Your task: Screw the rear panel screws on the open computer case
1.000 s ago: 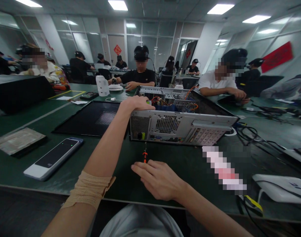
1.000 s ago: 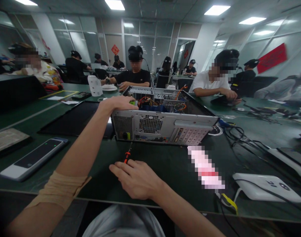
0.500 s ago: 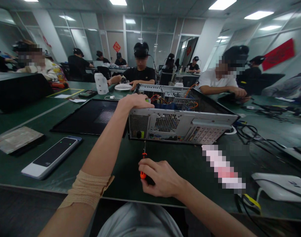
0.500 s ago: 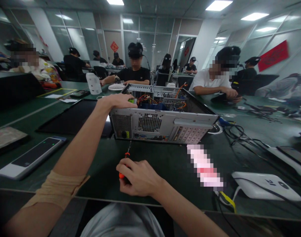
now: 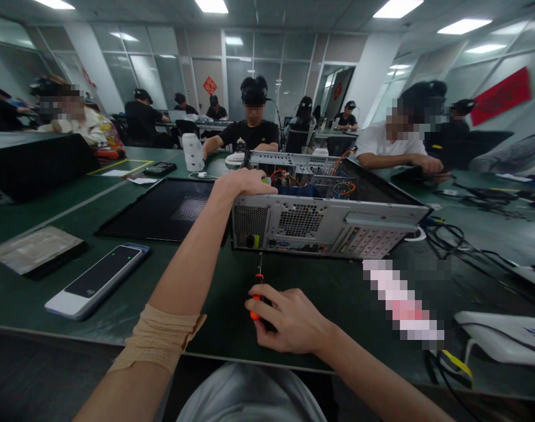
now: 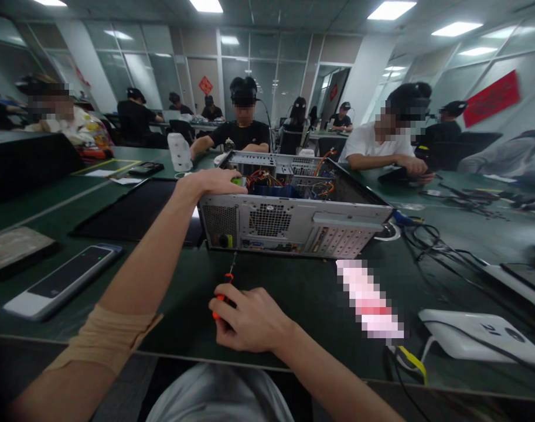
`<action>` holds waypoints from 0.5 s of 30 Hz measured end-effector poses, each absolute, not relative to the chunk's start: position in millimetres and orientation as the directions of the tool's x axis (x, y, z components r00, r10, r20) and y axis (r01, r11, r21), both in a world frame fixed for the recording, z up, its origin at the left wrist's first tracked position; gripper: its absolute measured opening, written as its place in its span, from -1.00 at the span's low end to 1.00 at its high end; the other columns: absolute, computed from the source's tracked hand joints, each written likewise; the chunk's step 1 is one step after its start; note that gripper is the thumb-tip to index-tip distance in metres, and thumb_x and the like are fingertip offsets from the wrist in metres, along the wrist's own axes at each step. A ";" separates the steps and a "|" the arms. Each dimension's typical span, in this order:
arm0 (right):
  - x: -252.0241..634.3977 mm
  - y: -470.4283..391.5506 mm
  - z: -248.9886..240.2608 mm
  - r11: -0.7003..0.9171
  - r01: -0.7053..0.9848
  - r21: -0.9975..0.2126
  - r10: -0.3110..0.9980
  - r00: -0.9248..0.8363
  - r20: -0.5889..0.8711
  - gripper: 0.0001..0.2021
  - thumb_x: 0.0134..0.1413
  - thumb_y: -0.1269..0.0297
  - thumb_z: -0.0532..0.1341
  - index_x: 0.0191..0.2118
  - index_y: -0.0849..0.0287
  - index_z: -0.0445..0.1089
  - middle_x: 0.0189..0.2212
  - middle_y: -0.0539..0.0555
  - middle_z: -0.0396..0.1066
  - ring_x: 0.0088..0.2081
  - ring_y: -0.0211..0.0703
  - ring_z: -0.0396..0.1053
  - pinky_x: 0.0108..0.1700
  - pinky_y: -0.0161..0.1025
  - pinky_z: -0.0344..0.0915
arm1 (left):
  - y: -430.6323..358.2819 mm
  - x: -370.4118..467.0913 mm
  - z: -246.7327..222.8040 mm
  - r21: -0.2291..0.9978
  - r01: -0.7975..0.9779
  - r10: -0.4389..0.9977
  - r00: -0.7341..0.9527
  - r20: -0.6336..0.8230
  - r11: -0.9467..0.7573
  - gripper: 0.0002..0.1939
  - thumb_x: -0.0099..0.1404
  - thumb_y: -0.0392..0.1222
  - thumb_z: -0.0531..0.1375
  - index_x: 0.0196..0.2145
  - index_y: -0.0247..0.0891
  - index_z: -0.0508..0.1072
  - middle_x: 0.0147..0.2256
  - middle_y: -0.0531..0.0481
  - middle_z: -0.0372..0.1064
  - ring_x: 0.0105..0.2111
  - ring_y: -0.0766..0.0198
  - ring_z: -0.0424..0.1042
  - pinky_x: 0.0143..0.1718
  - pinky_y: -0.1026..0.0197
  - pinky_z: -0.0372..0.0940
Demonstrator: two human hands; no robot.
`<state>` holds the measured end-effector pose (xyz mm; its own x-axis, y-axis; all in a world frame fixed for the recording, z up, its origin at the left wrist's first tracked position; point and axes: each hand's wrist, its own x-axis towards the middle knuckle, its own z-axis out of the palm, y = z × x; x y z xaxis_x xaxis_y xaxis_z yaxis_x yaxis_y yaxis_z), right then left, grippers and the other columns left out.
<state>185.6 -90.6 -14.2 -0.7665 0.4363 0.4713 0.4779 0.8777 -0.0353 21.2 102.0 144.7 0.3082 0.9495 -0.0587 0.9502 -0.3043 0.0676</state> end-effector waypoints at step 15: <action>185.1 -85.8 -16.7 0.806 0.582 -0.110 0.579 -0.733 0.357 -0.62 0.11 0.10 0.21 0.01 0.15 0.37 -0.22 0.10 0.39 -0.35 -0.17 0.39 -0.39 -0.30 0.22 | 107.1 20.7 140.1 0.078 0.942 0.945 0.326 -0.003 -0.325 -0.10 0.17 0.37 0.04 0.33 -0.19 0.19 0.24 -0.21 0.23 0.13 -0.18 0.28 0.10 -0.08 0.18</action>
<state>185.1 -85.8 -16.7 -0.7333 0.5786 0.3570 0.5821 0.8056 -0.1099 20.7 107.1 140.1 0.3263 0.9453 -0.0033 0.9425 -0.3250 0.0783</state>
